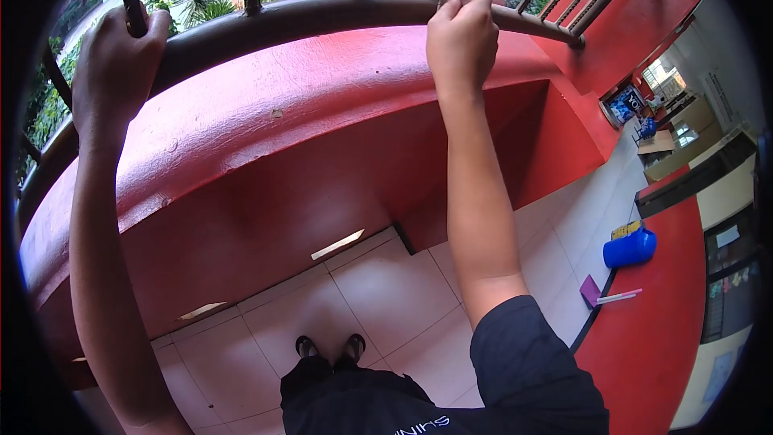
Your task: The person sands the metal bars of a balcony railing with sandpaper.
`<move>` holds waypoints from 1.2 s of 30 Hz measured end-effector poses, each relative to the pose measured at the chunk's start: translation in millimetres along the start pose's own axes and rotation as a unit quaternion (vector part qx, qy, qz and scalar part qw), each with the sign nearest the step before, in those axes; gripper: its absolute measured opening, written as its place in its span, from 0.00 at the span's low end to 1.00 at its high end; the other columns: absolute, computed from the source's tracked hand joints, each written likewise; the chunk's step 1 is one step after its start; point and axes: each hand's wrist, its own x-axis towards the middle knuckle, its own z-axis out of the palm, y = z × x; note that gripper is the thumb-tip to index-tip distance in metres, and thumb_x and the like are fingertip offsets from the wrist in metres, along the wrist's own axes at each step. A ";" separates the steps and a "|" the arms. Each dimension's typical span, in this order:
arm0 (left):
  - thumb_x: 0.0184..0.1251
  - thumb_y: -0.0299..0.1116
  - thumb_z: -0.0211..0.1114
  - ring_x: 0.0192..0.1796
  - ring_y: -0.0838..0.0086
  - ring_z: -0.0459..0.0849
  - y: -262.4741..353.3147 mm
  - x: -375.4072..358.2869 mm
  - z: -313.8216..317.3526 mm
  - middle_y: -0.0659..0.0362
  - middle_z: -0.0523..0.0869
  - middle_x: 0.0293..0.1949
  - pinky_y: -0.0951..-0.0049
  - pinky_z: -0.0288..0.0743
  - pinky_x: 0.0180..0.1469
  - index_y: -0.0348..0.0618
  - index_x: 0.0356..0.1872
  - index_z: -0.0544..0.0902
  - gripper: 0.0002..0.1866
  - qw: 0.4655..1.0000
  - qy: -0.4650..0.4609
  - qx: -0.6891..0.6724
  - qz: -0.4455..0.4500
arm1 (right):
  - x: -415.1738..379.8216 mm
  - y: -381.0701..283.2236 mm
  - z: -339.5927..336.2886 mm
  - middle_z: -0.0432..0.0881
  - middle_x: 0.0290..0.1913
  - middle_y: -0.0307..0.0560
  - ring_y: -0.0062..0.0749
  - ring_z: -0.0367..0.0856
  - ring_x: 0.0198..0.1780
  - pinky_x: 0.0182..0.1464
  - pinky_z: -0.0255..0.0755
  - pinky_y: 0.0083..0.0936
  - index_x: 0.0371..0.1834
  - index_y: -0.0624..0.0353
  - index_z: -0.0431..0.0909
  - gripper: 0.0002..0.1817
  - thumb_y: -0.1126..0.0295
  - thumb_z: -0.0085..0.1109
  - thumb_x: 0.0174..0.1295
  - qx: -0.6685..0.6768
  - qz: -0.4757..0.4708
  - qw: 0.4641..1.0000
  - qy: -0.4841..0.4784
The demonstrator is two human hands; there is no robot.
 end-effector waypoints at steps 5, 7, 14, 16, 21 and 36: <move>0.68 0.53 0.59 0.46 0.50 0.89 -1.2 -2.9 0.9 0.44 0.90 0.41 0.50 0.79 0.54 0.41 0.43 0.88 0.24 1.000 0.015 0.008 0.008 | -6.2 -2.1 1.8 0.88 0.34 0.62 0.62 0.88 0.39 0.40 0.83 0.53 0.46 0.60 0.71 0.09 0.66 0.52 0.73 0.000 0.018 0.999 0.035; 0.69 0.53 0.59 0.46 0.50 0.89 -3.9 -3.3 2.9 0.44 0.90 0.41 0.50 0.79 0.54 0.40 0.43 0.88 0.24 0.999 0.026 0.012 0.019 | -13.7 -7.3 5.1 0.88 0.34 0.62 0.61 0.89 0.39 0.39 0.83 0.53 0.46 0.60 0.72 0.09 0.66 0.52 0.74 0.027 -0.018 0.999 0.015; 0.72 0.46 0.59 0.37 0.45 0.85 -6.4 -4.6 10.6 0.42 0.83 0.29 0.48 0.72 0.44 0.38 0.32 0.81 0.19 0.994 0.087 -0.031 0.058 | -8.1 9.4 4.7 0.88 0.33 0.64 0.62 0.88 0.39 0.39 0.82 0.53 0.44 0.60 0.72 0.09 0.64 0.51 0.75 0.042 -0.064 0.996 0.037; 0.72 0.46 0.59 0.36 0.45 0.84 -6.3 -3.2 9.3 0.42 0.83 0.28 0.48 0.72 0.44 0.38 0.31 0.80 0.19 0.995 0.080 -0.031 0.057 | -28.5 -19.8 -3.0 0.88 0.34 0.62 0.62 0.88 0.39 0.39 0.82 0.54 0.45 0.59 0.71 0.09 0.65 0.50 0.75 0.046 -0.084 0.995 -0.039; 0.72 0.45 0.58 0.35 0.45 0.83 -4.4 -4.5 8.0 0.42 0.81 0.27 0.48 0.71 0.43 0.38 0.30 0.79 0.19 0.995 0.078 -0.034 0.054 | -1.8 12.4 1.2 0.89 0.37 0.59 0.60 0.88 0.41 0.40 0.82 0.54 0.46 0.60 0.72 0.10 0.65 0.50 0.76 0.052 -0.034 0.998 0.027; 0.68 0.53 0.59 0.45 0.51 0.90 -1.1 -3.2 0.8 0.46 0.90 0.39 0.51 0.79 0.53 0.41 0.42 0.88 0.23 1.000 0.012 0.015 0.010 | 16.2 37.5 -9.2 0.88 0.37 0.63 0.64 0.88 0.42 0.43 0.81 0.55 0.46 0.56 0.74 0.09 0.64 0.48 0.77 0.034 0.045 0.998 0.022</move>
